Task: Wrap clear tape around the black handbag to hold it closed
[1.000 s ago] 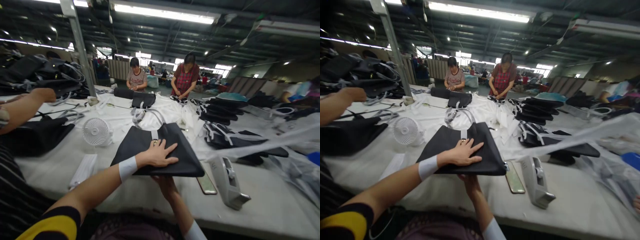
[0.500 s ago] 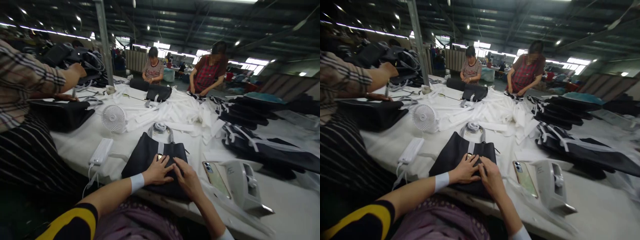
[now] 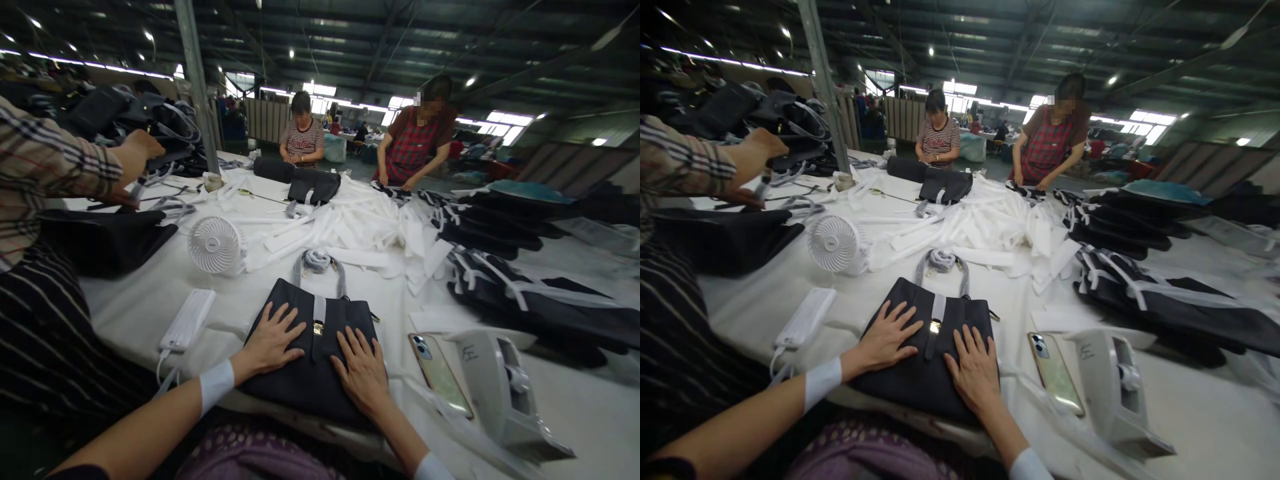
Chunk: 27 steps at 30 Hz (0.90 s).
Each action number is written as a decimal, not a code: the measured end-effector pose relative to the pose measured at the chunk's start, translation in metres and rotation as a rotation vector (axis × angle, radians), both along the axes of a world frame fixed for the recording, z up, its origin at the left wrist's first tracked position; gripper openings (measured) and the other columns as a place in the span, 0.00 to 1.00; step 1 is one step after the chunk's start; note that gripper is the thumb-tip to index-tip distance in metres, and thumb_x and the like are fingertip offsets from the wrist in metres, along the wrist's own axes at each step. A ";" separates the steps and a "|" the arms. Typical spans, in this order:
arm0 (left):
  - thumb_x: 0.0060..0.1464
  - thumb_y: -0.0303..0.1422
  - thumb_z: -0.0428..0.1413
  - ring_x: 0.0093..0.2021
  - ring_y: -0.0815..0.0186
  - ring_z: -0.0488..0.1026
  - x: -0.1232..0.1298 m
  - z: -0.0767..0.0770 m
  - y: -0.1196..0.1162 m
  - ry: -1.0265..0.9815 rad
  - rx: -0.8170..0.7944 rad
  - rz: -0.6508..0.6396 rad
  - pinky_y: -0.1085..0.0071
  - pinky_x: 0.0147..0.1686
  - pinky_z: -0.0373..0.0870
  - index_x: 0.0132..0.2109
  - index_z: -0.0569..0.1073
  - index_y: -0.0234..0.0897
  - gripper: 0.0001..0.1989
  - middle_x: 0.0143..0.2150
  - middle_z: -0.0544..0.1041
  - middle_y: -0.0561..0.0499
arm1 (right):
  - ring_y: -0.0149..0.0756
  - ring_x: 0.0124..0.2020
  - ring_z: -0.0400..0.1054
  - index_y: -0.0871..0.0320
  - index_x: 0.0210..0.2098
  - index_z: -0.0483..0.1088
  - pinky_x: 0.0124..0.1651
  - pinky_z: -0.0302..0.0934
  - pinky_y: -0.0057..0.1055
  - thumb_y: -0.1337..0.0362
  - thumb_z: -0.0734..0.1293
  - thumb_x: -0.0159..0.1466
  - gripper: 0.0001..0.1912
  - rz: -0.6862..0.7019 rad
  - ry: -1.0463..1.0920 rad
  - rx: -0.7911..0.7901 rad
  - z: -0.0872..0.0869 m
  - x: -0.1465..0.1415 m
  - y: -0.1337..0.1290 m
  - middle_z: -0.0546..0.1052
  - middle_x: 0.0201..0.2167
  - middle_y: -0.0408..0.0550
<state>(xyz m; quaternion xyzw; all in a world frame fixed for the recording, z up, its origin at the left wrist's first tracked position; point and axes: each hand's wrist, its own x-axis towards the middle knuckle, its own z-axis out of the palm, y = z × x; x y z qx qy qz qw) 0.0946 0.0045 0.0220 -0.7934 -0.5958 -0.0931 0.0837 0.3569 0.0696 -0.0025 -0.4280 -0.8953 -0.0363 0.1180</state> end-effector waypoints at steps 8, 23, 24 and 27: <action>0.61 0.56 0.41 0.66 0.45 0.54 0.033 0.009 0.015 -0.090 0.002 -0.038 0.35 0.62 0.45 0.66 0.59 0.50 0.31 0.67 0.60 0.43 | 0.53 0.66 0.51 0.54 0.64 0.59 0.65 0.42 0.59 0.53 0.60 0.67 0.28 -0.003 0.035 0.024 -0.006 0.001 -0.005 0.59 0.66 0.53; 0.61 0.52 0.45 0.66 0.47 0.56 0.051 -0.025 0.027 -0.029 -0.033 -0.234 0.42 0.60 0.57 0.68 0.50 0.57 0.31 0.69 0.57 0.48 | 0.55 0.63 0.56 0.66 0.62 0.60 0.58 0.54 0.52 0.76 0.56 0.62 0.28 -0.573 -0.063 -0.011 0.029 0.135 0.158 0.61 0.63 0.69; 0.61 0.52 0.45 0.66 0.47 0.56 0.051 -0.025 0.027 -0.026 -0.028 -0.237 0.43 0.60 0.57 0.68 0.50 0.56 0.31 0.69 0.57 0.48 | 0.54 0.61 0.58 0.62 0.61 0.62 0.57 0.55 0.52 0.78 0.58 0.60 0.29 -0.554 -0.110 -0.046 0.029 0.148 0.169 0.63 0.62 0.67; 0.61 0.51 0.46 0.66 0.47 0.56 0.051 -0.025 0.027 -0.030 -0.020 -0.235 0.44 0.61 0.56 0.68 0.51 0.55 0.31 0.69 0.57 0.48 | 0.47 0.51 0.67 0.55 0.54 0.69 0.52 0.58 0.45 0.80 0.62 0.56 0.29 -0.485 -0.220 -0.154 0.030 0.170 0.191 0.74 0.50 0.59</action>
